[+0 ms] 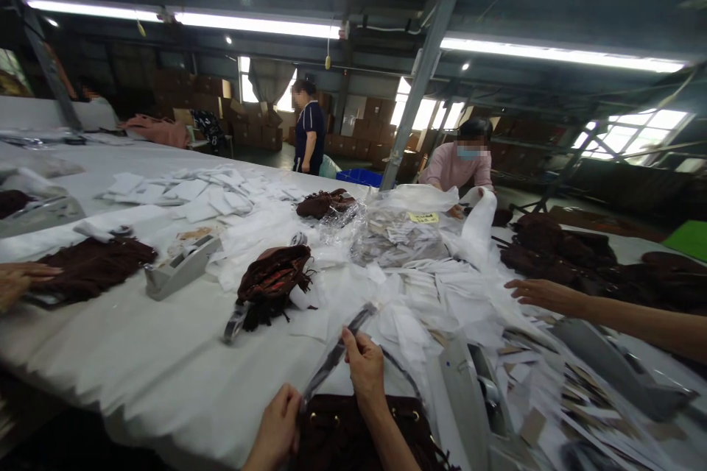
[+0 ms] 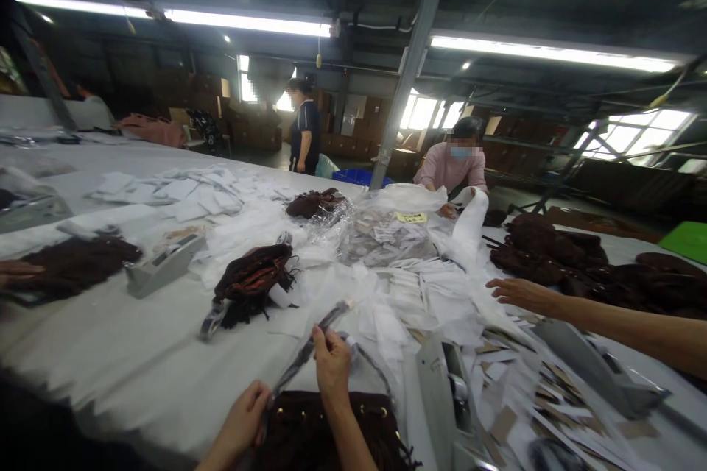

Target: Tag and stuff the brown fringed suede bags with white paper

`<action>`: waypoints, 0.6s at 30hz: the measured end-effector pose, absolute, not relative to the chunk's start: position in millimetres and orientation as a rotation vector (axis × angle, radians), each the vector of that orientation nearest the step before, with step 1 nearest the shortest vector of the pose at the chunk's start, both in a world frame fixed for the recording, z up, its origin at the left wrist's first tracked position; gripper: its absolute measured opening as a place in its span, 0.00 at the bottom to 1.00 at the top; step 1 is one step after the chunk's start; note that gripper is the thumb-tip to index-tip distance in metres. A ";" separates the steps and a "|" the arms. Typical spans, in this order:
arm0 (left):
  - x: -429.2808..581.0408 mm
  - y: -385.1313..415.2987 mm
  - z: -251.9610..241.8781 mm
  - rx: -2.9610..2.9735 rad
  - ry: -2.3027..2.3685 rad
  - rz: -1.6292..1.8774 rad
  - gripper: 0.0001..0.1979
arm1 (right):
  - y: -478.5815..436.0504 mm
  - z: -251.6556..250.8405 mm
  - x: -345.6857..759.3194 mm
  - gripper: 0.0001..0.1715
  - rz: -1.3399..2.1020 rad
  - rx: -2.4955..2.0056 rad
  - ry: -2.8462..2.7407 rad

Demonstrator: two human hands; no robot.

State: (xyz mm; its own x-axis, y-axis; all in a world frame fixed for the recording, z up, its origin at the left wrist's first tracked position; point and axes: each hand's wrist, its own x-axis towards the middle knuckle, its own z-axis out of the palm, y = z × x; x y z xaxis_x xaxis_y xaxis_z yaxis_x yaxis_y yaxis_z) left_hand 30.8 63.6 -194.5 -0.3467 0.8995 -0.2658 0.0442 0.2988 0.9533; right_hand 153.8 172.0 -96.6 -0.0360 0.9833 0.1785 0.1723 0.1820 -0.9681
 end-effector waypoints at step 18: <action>24.8 55.0 -179.9 0.423 1.155 1.425 0.28 | 166.4 -65.3 149.2 0.22 1.440 -0.984 -1.139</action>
